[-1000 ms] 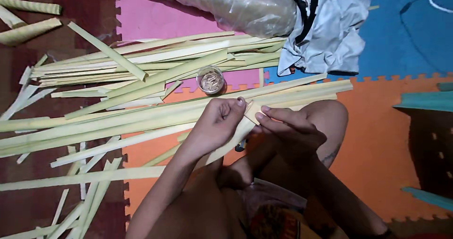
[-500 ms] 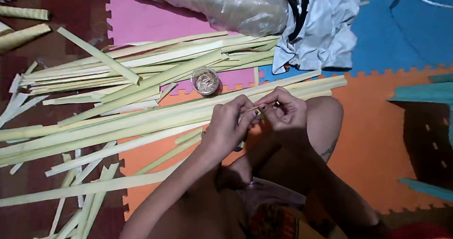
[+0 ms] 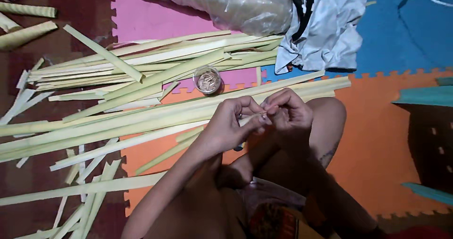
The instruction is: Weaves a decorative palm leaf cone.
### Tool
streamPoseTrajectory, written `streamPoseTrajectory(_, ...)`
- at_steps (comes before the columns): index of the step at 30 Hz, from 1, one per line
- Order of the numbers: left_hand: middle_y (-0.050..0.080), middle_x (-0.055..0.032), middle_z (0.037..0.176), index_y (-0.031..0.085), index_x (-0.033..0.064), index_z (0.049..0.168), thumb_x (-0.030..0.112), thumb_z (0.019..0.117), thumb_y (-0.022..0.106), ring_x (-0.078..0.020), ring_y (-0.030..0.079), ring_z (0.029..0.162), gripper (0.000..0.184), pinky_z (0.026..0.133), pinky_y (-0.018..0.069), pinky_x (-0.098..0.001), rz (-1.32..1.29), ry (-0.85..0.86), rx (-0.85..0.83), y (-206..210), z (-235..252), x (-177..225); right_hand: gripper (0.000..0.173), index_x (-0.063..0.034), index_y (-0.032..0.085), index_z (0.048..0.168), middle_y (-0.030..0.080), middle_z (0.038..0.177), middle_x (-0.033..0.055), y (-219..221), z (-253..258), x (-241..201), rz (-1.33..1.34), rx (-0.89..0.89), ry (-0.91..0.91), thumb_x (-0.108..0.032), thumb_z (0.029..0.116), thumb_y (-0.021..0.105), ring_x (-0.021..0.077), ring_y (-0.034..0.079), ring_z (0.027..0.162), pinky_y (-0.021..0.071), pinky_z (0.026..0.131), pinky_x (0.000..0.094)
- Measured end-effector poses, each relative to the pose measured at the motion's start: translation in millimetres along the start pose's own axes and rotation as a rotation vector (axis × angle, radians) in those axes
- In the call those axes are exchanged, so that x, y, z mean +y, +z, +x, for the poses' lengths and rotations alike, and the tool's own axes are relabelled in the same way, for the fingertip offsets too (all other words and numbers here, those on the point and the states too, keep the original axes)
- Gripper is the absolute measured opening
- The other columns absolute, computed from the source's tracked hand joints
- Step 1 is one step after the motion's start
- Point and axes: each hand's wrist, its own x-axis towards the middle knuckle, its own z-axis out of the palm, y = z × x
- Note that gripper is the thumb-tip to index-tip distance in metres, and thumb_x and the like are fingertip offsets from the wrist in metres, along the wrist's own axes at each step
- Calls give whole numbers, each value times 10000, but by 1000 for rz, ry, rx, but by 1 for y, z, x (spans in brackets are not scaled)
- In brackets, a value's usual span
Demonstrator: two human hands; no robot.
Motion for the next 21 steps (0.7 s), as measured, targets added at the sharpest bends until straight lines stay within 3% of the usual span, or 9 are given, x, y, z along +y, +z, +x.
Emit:
streamPoseTrajectory(2, 673, 17, 778, 652, 55, 972, 147, 960, 652, -19, 635, 637, 93, 568, 546, -173, 121, 196, 31, 1, 2, -21, 73, -89, 605, 940, 632, 940, -29, 0, 1, -1, 21, 5, -4, -124, 984, 650, 23, 644, 876, 565, 786, 182)
streamPoseTrajectory(5, 638, 7, 694, 650, 55, 882, 136, 981, 609, -32, 607, 590, 135, 549, 518, -189, 460, 387, 184, 7, 4, -23, 30, -105, 626, 975, 633, 970, -44, 0, 1, -2, 122, -1, 81, -121, 999, 632, 12, 634, 876, 557, 781, 168)
streamPoseTrajectory(8, 584, -67, 636, 636, 15, 849, 85, 973, 604, -173, 576, 519, 145, 454, 457, -297, 873, 552, 358, 13, 9, -28, 159, -125, 636, 1123, 652, 993, -57, 1, -2, -2, 127, 24, 249, -112, 966, 659, 12, 648, 849, 577, 754, 175)
streamPoseTrajectory(10, 620, -119, 698, 644, -4, 867, 47, 965, 588, -238, 628, 570, 124, 478, 478, -329, 1089, 624, 431, 16, 12, -35, 165, -118, 665, 1077, 678, 937, -41, 3, -2, -4, 110, 69, 329, -75, 920, 688, 36, 672, 814, 598, 728, 203)
streamPoseTrajectory(12, 722, -178, 859, 686, -26, 929, 37, 959, 588, -277, 737, 734, 120, 588, 567, -341, 1170, 637, 442, 18, 12, -40, 130, -85, 684, 1045, 694, 918, -24, 5, -3, -5, 61, 99, 313, -39, 923, 678, 41, 683, 791, 604, 710, 204)
streamPoseTrajectory(15, 746, -192, 1008, 706, -52, 1036, 107, 979, 623, -265, 753, 880, 189, 739, 607, -351, 894, 563, 386, 12, 11, -43, 129, -49, 675, 1074, 708, 913, -8, 5, -3, -5, 15, 116, 284, -19, 951, 650, 51, 690, 777, 602, 703, 204)
streamPoseTrajectory(18, 754, -88, 966, 731, -25, 1021, 79, 954, 661, -73, 729, 837, 142, 753, 611, -216, 341, 366, 360, 4, 11, -41, 143, -49, 674, 1088, 700, 922, -8, 2, -1, -4, 23, 109, 271, -13, 960, 621, 58, 678, 785, 596, 726, 213)
streamPoseTrajectory(19, 747, -48, 906, 725, -23, 977, 41, 935, 678, -22, 704, 773, 90, 705, 594, -177, 193, 231, 355, 2, 11, -29, 155, -46, 670, 1099, 695, 933, -11, 1, 0, -4, 30, 89, 262, -6, 960, 613, 50, 671, 791, 590, 732, 205)
streamPoseTrajectory(21, 710, -64, 846, 685, -83, 1000, -38, 951, 657, -47, 653, 718, 72, 710, 539, -194, 103, -243, 270, 3, 6, 37, 174, -35, 665, 1109, 688, 943, -23, 0, 0, -5, 51, 43, 253, 12, 951, 609, 28, 664, 799, 582, 737, 188)
